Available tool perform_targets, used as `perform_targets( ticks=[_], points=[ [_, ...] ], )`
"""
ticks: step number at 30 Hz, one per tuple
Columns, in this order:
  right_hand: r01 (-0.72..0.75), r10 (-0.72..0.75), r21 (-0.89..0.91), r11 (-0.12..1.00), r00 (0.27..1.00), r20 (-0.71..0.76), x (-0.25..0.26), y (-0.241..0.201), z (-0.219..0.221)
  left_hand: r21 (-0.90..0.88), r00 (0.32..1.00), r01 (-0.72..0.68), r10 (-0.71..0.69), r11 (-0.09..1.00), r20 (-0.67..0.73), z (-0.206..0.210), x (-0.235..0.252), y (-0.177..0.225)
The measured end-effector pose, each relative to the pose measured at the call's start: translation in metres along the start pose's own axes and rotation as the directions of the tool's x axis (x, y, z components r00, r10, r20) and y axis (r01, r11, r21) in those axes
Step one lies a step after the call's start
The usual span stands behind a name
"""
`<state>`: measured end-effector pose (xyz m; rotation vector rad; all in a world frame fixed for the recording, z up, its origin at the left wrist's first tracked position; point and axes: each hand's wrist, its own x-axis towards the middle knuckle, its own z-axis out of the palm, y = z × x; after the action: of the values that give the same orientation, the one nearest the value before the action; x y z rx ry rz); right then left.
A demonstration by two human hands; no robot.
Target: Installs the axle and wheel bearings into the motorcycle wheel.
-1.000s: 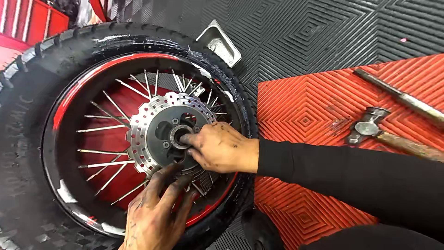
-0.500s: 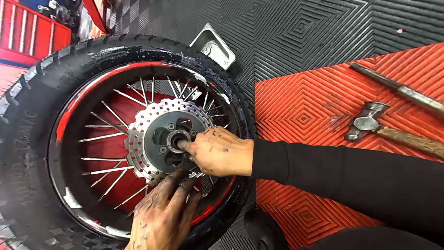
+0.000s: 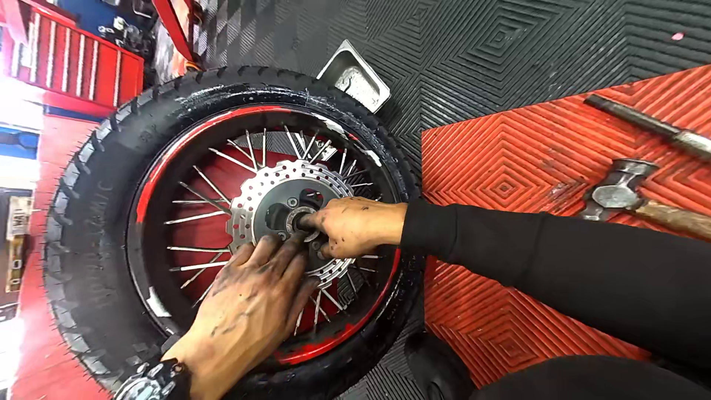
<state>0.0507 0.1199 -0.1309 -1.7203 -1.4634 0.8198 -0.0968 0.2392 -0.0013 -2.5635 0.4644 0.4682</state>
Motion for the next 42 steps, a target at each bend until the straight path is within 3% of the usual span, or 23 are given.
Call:
perform_targets(
  ticks=[4, 9, 16, 19, 23, 26, 29, 34, 39, 42],
  points=[
    [0.089, -0.090, 0.022, 0.996, 0.992, 0.093, 0.012, 0.008, -0.008, -0.008, 0.997, -0.001, 0.002, 1.000, 0.076, 0.005, 0.008, 0.006],
    [0.118, -0.123, 0.041, 0.992, 0.980, 0.154, 0.015, 0.012, -0.017, 0.002, 0.986, 0.129, -0.128, 0.992, 0.108, 0.009, 0.018, 0.025],
    [0.111, -0.103, -0.131, 0.985, 0.993, 0.060, -0.004, 0.005, -0.010, 0.025, 0.968, 0.208, -0.210, 0.978, 0.137, 0.008, 0.023, 0.036],
    [0.120, -0.116, -0.044, 0.992, 0.989, 0.090, 0.003, 0.007, -0.013, 0.051, 0.958, 0.239, -0.244, 0.970, 0.148, 0.010, 0.024, 0.045],
    [0.072, -0.124, 0.233, 0.970, 0.968, 0.218, 0.014, 0.016, -0.017, 0.053, 0.963, 0.254, -0.258, 0.966, 0.080, 0.009, 0.026, 0.044],
    [0.057, -0.117, 0.236, 0.970, 0.962, 0.247, 0.014, 0.015, -0.020, 0.026, 0.967, 0.250, -0.251, 0.968, 0.047, 0.006, 0.025, 0.038],
    [0.060, -0.096, 0.165, 0.984, 0.971, 0.220, 0.011, 0.011, -0.018, 0.010, 0.976, 0.217, -0.216, 0.976, -0.035, -0.001, 0.023, 0.024],
    [0.095, -0.100, 0.040, 0.995, 0.981, 0.167, 0.003, 0.005, -0.009, 0.014, 0.995, 0.084, -0.085, 0.996, 0.046, -0.011, 0.024, 0.000],
    [0.059, -0.055, -0.046, 0.997, 0.994, 0.095, -0.010, 0.000, 0.003, 0.119, 0.985, 0.072, -0.089, 0.990, 0.146, -0.013, 0.026, 0.012],
    [0.066, -0.069, -0.097, 0.993, 0.997, -0.027, -0.020, -0.003, 0.015, 0.153, 0.988, 0.071, -0.091, 0.986, 0.128, -0.008, 0.026, 0.019]
  ],
)
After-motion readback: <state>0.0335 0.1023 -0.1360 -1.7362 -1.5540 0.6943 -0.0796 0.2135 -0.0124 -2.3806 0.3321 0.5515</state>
